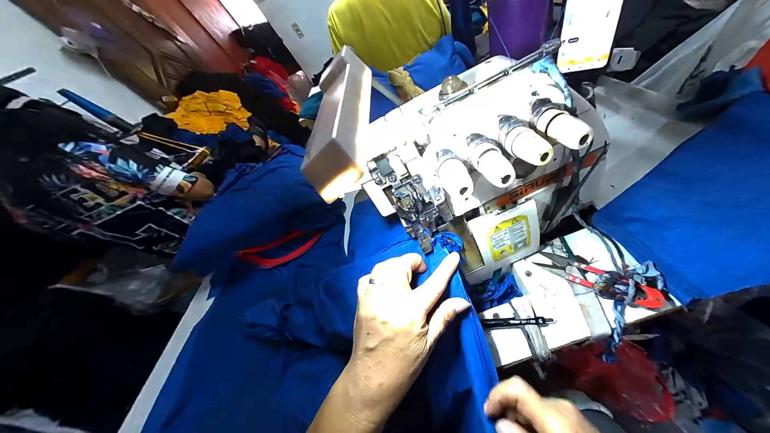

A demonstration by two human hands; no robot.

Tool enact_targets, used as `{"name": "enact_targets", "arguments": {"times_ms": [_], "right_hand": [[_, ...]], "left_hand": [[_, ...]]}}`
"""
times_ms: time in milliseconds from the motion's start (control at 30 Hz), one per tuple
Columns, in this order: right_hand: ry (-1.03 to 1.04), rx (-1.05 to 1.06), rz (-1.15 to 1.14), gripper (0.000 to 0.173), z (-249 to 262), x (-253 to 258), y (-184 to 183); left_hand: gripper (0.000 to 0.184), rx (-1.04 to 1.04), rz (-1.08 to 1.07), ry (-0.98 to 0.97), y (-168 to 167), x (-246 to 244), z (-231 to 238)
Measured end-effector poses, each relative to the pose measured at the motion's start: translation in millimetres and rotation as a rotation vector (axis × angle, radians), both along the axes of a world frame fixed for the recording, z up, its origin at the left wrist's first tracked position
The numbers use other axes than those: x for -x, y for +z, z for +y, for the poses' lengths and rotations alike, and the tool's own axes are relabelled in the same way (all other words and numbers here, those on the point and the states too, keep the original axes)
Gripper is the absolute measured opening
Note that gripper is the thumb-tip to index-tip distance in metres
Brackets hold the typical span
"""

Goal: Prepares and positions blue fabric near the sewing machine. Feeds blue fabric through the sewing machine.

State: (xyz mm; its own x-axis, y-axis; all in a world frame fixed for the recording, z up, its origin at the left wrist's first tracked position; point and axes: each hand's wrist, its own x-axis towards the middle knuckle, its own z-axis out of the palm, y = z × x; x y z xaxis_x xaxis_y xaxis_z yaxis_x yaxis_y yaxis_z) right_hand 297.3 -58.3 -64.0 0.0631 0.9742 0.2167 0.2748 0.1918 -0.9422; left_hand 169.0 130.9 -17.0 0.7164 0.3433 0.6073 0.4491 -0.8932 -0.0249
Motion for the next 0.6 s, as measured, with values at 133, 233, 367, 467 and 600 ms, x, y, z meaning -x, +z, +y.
{"name": "enact_targets", "arguments": {"times_ms": [133,233,367,467,600], "right_hand": [[-0.434,-0.313,-0.346,0.023,53,-29,3],[-0.483,-0.263,-0.392,0.029,95,-41,16],[-0.438,-0.152,-0.453,0.034,120,-29,32],[-0.490,-0.184,-0.509,0.023,126,-23,31],[-0.561,-0.253,-0.519,0.014,129,-23,24]], "left_hand": [[0.048,0.010,-0.027,-0.041,-3,6,5],[0.047,0.011,-0.022,-0.063,-2,6,9],[0.048,0.001,0.008,-0.064,1,5,10],[0.045,0.008,0.034,-0.092,10,1,6],[0.051,-0.005,0.049,-0.075,7,2,18]]}}
